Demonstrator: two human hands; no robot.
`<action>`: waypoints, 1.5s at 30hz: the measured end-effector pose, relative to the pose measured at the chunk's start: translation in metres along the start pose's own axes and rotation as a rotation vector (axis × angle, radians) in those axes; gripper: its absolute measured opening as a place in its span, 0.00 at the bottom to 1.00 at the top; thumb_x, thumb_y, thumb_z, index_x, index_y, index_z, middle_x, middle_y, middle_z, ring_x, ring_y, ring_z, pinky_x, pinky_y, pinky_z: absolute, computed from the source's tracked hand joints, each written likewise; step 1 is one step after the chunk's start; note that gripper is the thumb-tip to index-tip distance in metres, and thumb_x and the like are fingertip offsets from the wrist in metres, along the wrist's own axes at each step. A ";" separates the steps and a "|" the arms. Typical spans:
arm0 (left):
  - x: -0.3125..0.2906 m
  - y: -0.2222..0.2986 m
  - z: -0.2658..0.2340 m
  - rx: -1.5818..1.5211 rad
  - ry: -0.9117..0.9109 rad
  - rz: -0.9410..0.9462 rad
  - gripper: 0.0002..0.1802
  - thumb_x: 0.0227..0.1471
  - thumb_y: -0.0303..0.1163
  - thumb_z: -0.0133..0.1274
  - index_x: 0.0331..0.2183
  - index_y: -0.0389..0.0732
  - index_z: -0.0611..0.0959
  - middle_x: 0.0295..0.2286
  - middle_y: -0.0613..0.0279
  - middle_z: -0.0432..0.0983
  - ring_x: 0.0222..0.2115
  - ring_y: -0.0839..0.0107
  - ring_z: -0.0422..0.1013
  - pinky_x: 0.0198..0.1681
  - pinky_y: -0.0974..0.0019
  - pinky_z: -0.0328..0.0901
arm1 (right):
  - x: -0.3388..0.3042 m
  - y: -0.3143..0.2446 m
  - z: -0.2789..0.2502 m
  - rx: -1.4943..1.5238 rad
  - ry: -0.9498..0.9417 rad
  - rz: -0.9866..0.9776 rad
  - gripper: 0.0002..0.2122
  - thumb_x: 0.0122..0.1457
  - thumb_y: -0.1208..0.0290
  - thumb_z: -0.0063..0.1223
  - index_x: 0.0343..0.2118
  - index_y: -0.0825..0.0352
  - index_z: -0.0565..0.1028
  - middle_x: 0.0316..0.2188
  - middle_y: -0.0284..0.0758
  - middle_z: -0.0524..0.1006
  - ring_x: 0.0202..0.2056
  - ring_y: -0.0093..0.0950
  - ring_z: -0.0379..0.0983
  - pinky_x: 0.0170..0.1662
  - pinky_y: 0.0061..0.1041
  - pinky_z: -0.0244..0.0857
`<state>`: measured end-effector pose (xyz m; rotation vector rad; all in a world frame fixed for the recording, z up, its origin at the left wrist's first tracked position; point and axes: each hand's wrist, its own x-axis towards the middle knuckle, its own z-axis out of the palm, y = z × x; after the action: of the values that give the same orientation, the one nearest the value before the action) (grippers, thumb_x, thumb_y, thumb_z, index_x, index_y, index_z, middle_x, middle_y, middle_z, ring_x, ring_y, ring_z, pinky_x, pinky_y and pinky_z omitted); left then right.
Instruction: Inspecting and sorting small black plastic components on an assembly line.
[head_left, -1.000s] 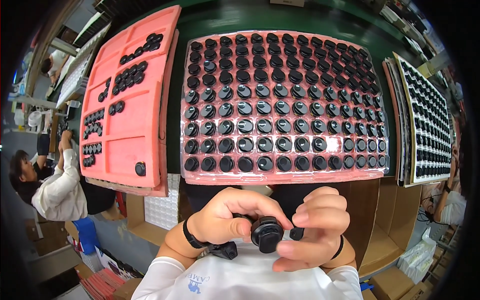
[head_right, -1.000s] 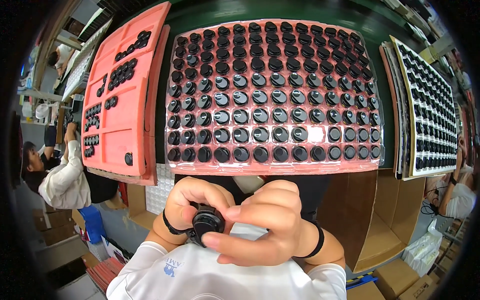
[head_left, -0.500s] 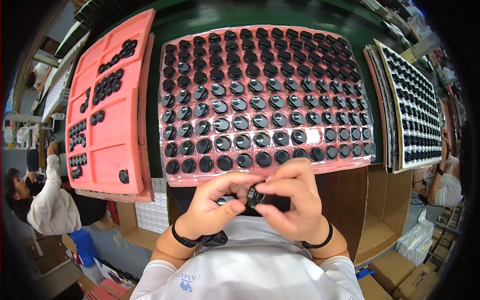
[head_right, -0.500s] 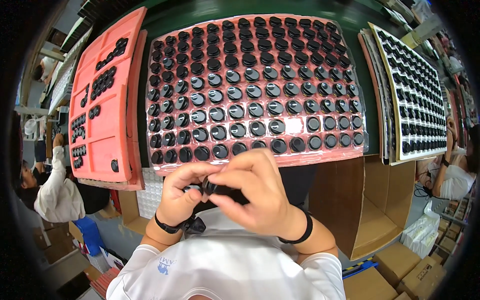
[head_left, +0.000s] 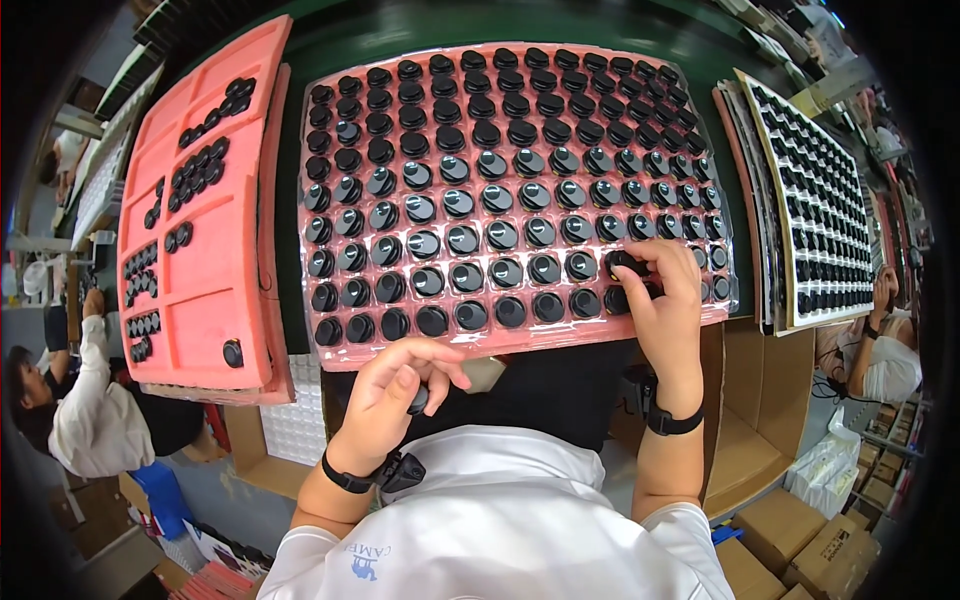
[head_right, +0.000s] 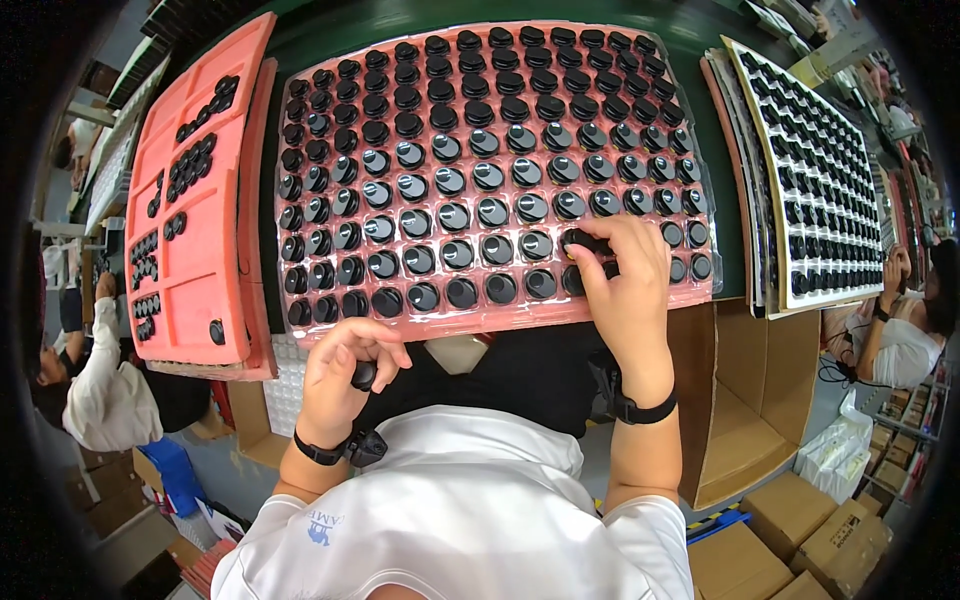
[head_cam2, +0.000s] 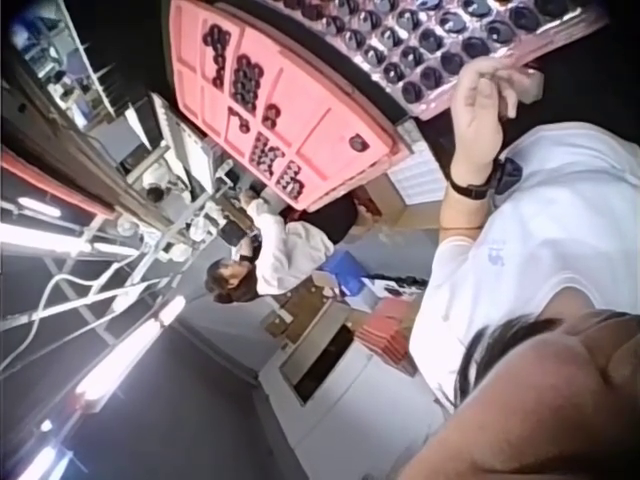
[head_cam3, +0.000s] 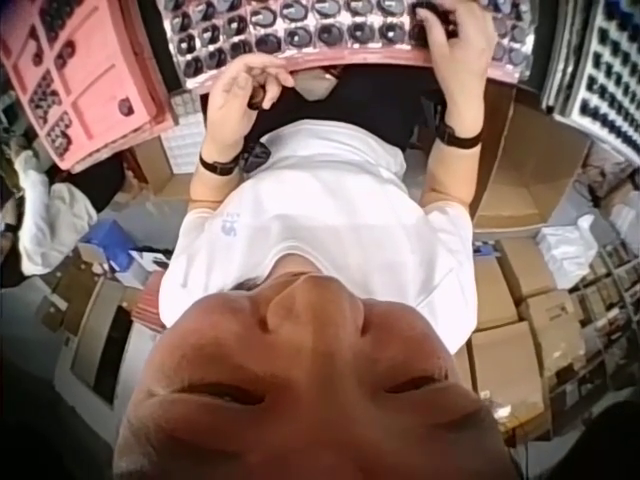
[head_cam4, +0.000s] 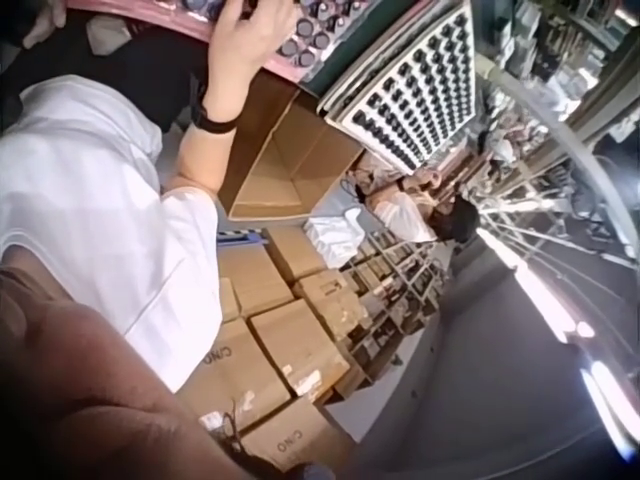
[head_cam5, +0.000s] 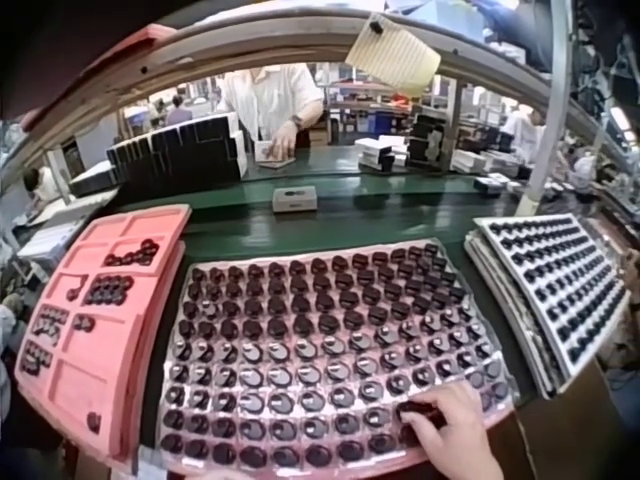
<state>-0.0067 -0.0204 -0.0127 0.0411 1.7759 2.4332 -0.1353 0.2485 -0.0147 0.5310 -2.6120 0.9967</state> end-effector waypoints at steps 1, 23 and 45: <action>0.001 0.000 0.001 0.002 -0.004 0.005 0.31 0.59 0.54 0.39 0.40 0.32 0.73 0.29 0.50 0.74 0.18 0.77 0.61 0.24 0.75 0.57 | 0.000 0.001 0.001 -0.024 -0.005 -0.018 0.10 0.46 0.80 0.59 0.34 0.66 0.75 0.32 0.34 0.73 0.34 0.29 0.68 0.37 0.24 0.60; 0.021 0.008 0.037 0.112 -0.067 0.021 0.55 0.48 0.73 0.25 0.60 0.36 0.48 0.42 0.52 0.67 0.35 0.70 0.65 0.38 0.70 0.61 | -0.020 -0.104 0.018 0.395 -0.463 -0.319 0.14 0.40 0.72 0.65 0.33 0.64 0.75 0.34 0.31 0.71 0.36 0.32 0.65 0.41 0.30 0.55; 0.016 -0.002 0.019 0.374 -0.070 0.245 0.22 0.51 0.34 0.52 0.46 0.33 0.71 0.35 0.54 0.72 0.22 0.77 0.63 0.27 0.75 0.60 | -0.005 -0.020 -0.026 0.159 -0.101 0.002 0.09 0.47 0.78 0.58 0.34 0.68 0.74 0.31 0.34 0.71 0.32 0.25 0.65 0.38 0.21 0.59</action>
<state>-0.0207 -0.0001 -0.0093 0.3959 2.2830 2.1724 -0.1184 0.2531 0.0133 0.6316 -2.6350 1.2160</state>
